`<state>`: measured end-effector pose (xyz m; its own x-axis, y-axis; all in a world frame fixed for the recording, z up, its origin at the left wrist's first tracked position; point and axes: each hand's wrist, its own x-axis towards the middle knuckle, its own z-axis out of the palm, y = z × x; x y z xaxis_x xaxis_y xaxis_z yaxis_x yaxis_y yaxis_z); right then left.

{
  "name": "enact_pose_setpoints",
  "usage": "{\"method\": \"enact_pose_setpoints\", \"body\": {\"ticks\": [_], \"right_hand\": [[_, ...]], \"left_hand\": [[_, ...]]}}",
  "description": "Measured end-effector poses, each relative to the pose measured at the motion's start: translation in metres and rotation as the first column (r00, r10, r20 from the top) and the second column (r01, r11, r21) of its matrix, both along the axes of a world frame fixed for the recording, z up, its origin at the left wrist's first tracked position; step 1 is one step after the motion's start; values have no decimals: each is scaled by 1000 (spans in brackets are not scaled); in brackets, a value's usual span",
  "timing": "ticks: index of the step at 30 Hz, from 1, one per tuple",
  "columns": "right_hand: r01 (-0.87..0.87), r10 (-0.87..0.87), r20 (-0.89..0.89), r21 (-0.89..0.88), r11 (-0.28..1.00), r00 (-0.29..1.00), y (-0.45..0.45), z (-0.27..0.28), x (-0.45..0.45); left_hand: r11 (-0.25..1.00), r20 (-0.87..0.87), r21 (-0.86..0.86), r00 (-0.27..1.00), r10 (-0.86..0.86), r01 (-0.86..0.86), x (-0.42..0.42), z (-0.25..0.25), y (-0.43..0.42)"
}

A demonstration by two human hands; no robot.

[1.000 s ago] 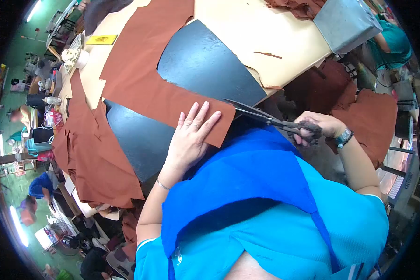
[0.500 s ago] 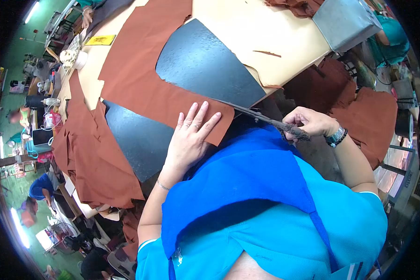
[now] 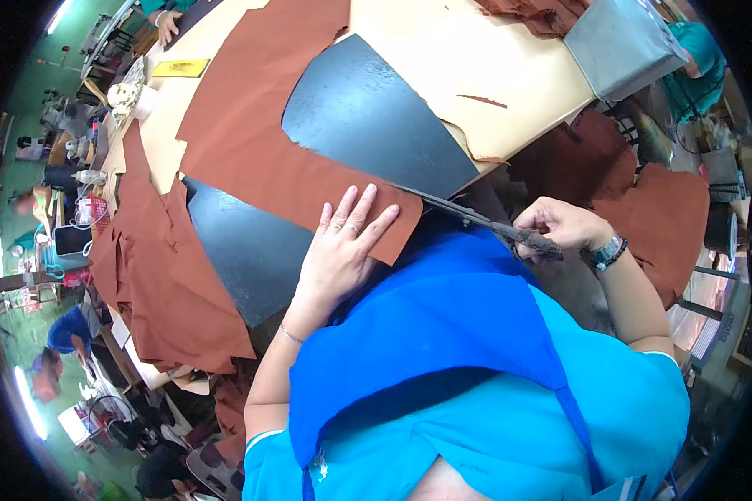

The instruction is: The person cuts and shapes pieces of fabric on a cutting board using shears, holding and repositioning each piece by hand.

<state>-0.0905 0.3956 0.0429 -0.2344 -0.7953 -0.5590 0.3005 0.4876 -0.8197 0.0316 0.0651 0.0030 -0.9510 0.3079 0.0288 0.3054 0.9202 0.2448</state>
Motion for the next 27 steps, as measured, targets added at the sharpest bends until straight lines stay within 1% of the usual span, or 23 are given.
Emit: {"method": "enact_pose_setpoints", "body": {"ticks": [1,4,5,11,14,17,20,21,24,27], "right_hand": [[18,-20,61,27,999,998,-4,0,1],[37,-38,55,20,999,998,-14,-3,2],[52,-53,89,9,999,995,-14,-2,2],[10,-10,5,75,997,1000,-5,6,-3],[25,-26,56,30,999,998,0,-1,-3],[89,-86,125,-22,996,988,-2,-13,1],[88,-84,117,-27,996,990,-8,-13,3],[111,-108,132,-15,994,985,-9,-13,4],[70,-65,104,-50,996,992,-10,-21,3],[61,-61,79,0,998,995,-11,-11,3]], "left_hand": [[1000,-4,-3,1000,-4,4,0,0,1],[1000,-6,19,1000,-6,6,1,-1,1],[1000,-2,21,1000,-8,8,2,-1,0],[999,-3,33,1000,-7,7,2,1,0],[1000,-8,15,1000,-9,9,2,1,0],[1000,-9,3,1000,-10,10,0,0,1],[1000,-7,-4,1000,-10,10,0,0,2],[1000,-6,-4,1000,-10,10,1,0,2],[1000,2,5,1000,-6,6,1,0,2],[1000,23,7,1000,-19,19,1,1,2]]}}
